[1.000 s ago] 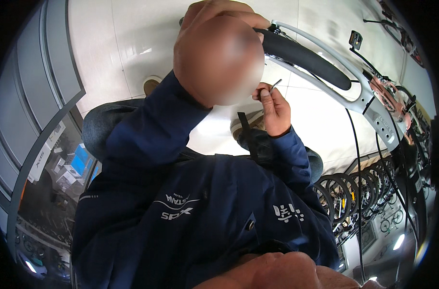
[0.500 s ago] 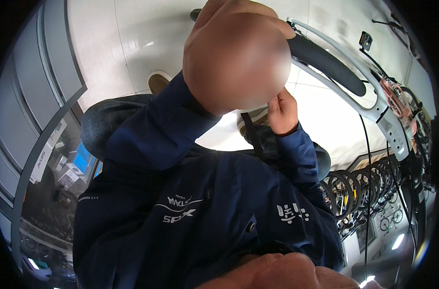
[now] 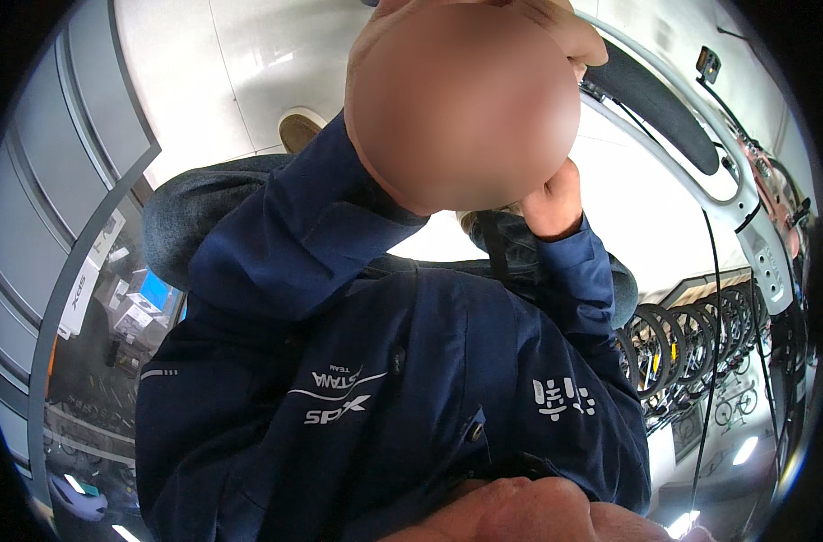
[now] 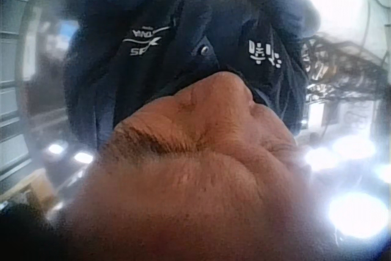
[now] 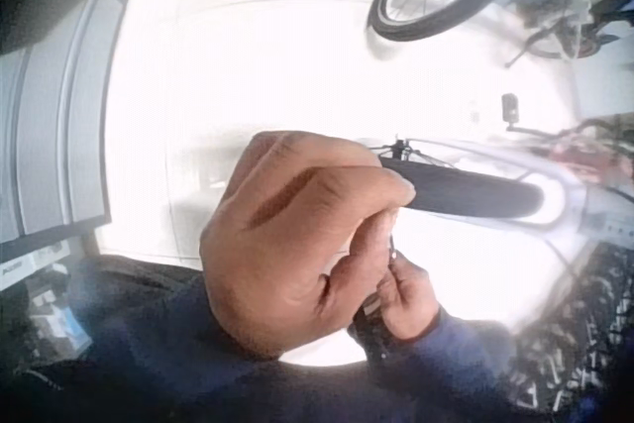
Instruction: The person assembles a bicycle by attaching the handlebar, tightening bolts, routing cables, and applying tape to the frame. They use an Allen key and other hand tools to secure components and adjust the handlebar position.
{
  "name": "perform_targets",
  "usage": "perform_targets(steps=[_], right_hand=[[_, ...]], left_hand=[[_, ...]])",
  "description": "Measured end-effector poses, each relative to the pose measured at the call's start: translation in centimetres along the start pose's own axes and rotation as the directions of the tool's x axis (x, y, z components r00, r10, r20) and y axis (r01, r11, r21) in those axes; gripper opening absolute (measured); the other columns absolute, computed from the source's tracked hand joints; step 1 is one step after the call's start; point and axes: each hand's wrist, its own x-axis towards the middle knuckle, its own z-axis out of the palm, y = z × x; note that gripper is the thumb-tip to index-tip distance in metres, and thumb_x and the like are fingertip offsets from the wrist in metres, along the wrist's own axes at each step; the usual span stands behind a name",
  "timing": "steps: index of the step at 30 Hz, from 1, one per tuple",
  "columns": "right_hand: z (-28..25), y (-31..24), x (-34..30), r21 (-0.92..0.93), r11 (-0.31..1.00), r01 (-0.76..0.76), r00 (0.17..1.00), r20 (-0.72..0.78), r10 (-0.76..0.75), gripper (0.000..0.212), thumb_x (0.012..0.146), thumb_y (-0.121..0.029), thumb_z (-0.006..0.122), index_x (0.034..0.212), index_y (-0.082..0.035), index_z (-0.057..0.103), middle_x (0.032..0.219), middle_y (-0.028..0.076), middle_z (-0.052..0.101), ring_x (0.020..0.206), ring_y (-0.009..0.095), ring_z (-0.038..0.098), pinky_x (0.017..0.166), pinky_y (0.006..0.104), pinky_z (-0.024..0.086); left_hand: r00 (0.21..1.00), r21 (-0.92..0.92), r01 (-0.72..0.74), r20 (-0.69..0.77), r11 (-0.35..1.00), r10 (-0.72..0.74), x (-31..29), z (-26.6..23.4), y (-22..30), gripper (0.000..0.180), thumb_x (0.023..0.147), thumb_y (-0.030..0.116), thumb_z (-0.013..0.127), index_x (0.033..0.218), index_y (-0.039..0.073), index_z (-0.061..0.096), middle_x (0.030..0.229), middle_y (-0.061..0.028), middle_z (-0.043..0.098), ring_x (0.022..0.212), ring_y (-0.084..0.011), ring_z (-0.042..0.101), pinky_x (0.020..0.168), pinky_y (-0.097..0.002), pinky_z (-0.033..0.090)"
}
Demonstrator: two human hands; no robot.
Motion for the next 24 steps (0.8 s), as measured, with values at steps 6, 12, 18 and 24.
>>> perform_targets(steps=[6, 12, 18, 24], right_hand=[[0.2, 0.1, 0.1, 0.006, 1.000, 0.027, 0.999, -0.043, -0.026, 0.024, 0.109, -0.011, 0.049, 0.123, 0.001, 0.065, 0.101, 0.014, 0.076, 0.099, 0.020, 0.073, 0.088, 0.0314, 0.056], [-0.3, 0.9, -1.0, 0.028, 0.997, 0.072, 0.997, 0.017, -0.072, 0.026, 0.109, -0.022, 0.050, 0.123, -0.007, 0.066, 0.076, 0.010, 0.068, 0.071, 0.021, 0.071, 0.069, 0.0339, 0.055], [-0.2, 1.7, -5.2, -0.011, 0.989, -0.146, 0.979, -0.144, 0.143, 0.031, 0.107, -0.034, 0.054, 0.115, -0.007, 0.067, 0.077, 0.018, 0.067, 0.069, 0.034, 0.068, 0.067, 0.0419, 0.053], [-5.3, -4.3, -17.2, 0.074, 0.981, -0.178, 0.862, -0.468, 0.192, 0.030, 0.104, -0.033, 0.059, 0.114, -0.006, 0.066, 0.084, 0.021, 0.070, 0.082, 0.041, 0.071, 0.073, 0.0463, 0.055]], left_hand=[[0.992, 0.029, -0.121, -0.036, 0.992, 0.122, 0.4, 0.6, -1.0, 0.015, 0.080, 0.002, 0.078, 0.093, 0.004, 0.071, 0.088, -0.0087, 0.068, 0.076, -0.0227, 0.064, 0.066, -0.0334, 0.051], [0.989, 0.080, 0.044, 0.138, 0.996, -0.055, 0.7, -0.7, 3.2, 0.032, 0.081, 0.004, 0.081, 0.111, 0.003, 0.072, 0.107, -0.0114, 0.071, 0.094, -0.0239, 0.070, 0.081, -0.0326, 0.057], [0.913, -0.030, 0.360, 0.217, 0.932, -0.346, 0.0, -1.1, 7.6, 0.020, 0.082, 0.005, 0.075, 0.083, 0.005, 0.054, 0.076, -0.0102, 0.055, 0.069, -0.0289, 0.055, 0.063, -0.0367, 0.046], [0.531, 0.182, 0.684, 0.539, 0.706, -0.654, -1.9, -3.4, 14.1, 0.031, 0.106, 0.022, 0.054, 0.082, 0.004, 0.061, 0.063, -0.0098, 0.056, 0.058, -0.0283, 0.059, 0.059, -0.0403, 0.047]])
